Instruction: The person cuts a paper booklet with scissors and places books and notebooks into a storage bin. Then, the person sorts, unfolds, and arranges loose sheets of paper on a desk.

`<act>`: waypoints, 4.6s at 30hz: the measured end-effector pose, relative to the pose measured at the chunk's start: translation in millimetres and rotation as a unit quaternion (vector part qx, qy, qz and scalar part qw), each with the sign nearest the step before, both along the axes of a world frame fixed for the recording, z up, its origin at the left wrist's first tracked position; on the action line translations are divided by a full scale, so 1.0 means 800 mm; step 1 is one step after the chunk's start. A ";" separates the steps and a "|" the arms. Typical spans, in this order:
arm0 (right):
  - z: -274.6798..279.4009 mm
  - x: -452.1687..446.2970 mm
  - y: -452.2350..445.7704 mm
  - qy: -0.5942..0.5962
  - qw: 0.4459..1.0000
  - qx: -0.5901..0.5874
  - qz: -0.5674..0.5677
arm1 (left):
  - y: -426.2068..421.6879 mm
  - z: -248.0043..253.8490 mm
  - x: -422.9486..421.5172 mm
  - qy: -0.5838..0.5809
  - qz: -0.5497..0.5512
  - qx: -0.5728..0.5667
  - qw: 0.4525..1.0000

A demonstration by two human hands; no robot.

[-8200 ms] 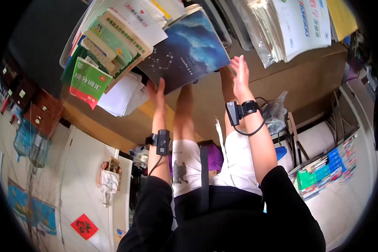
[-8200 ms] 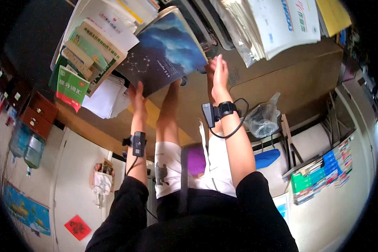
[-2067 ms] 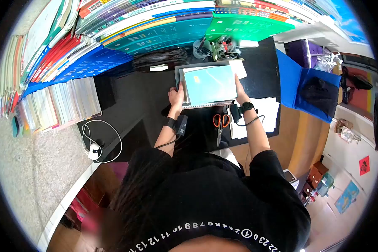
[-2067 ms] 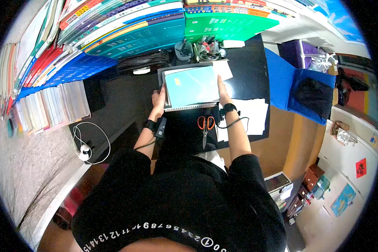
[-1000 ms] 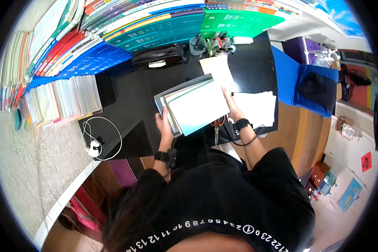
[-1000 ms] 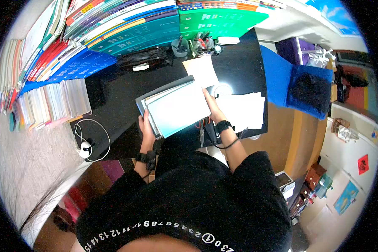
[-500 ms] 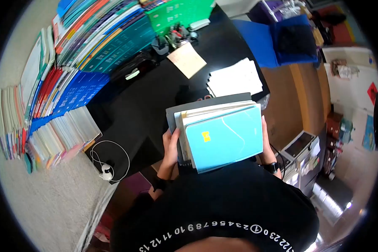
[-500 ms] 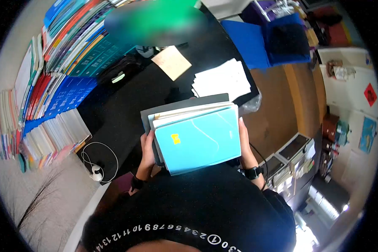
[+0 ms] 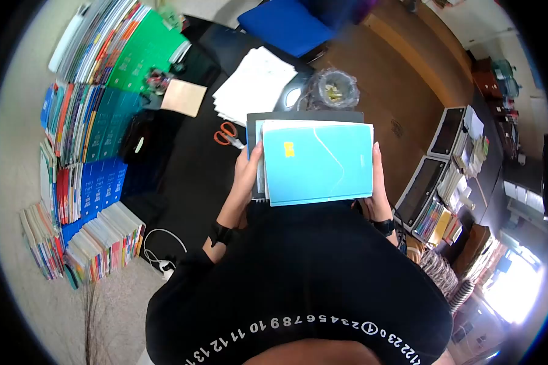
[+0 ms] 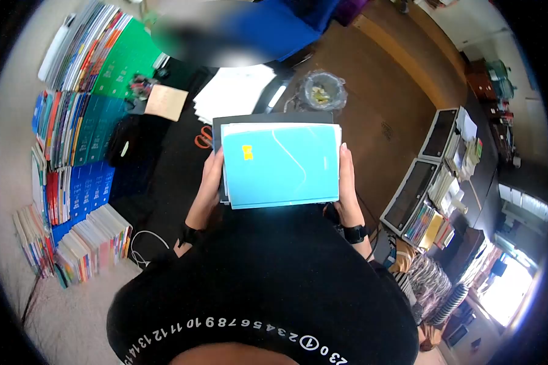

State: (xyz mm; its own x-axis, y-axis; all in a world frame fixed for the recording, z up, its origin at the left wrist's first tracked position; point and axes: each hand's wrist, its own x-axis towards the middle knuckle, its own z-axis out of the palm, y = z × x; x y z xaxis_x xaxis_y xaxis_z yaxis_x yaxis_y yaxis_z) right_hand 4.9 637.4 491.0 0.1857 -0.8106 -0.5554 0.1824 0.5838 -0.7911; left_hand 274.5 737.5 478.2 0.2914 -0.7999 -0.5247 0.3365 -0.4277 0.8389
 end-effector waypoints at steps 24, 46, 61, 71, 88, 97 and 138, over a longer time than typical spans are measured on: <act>0.052 -0.450 -0.029 -0.052 0.875 -0.010 -0.482 | -0.363 0.008 -0.514 0.034 -0.549 -0.091 0.830; -0.074 -0.823 -0.240 0.045 0.806 -0.003 -0.590 | -0.699 -0.007 -0.961 0.021 -0.700 -0.124 0.703; -0.075 -1.157 -0.418 0.094 0.824 0.035 -0.557 | -0.892 -0.004 -1.308 0.049 -0.727 -0.033 0.684; -0.137 -1.291 -0.547 0.011 0.647 0.115 -0.754 | -1.056 -0.094 -1.622 0.032 -0.861 -0.040 0.507; -0.561 -1.400 -0.579 -0.125 0.578 0.295 -0.751 | -1.100 -0.505 -1.821 -0.023 -0.888 0.086 0.451; -0.650 -1.437 -0.593 -0.142 0.557 0.326 -0.750 | -1.113 -0.613 -1.833 -0.073 -0.895 0.124 0.423; -0.683 -1.479 -0.605 0.042 0.641 0.369 -0.672 | -1.117 -0.638 -1.877 -0.111 -0.842 0.229 0.476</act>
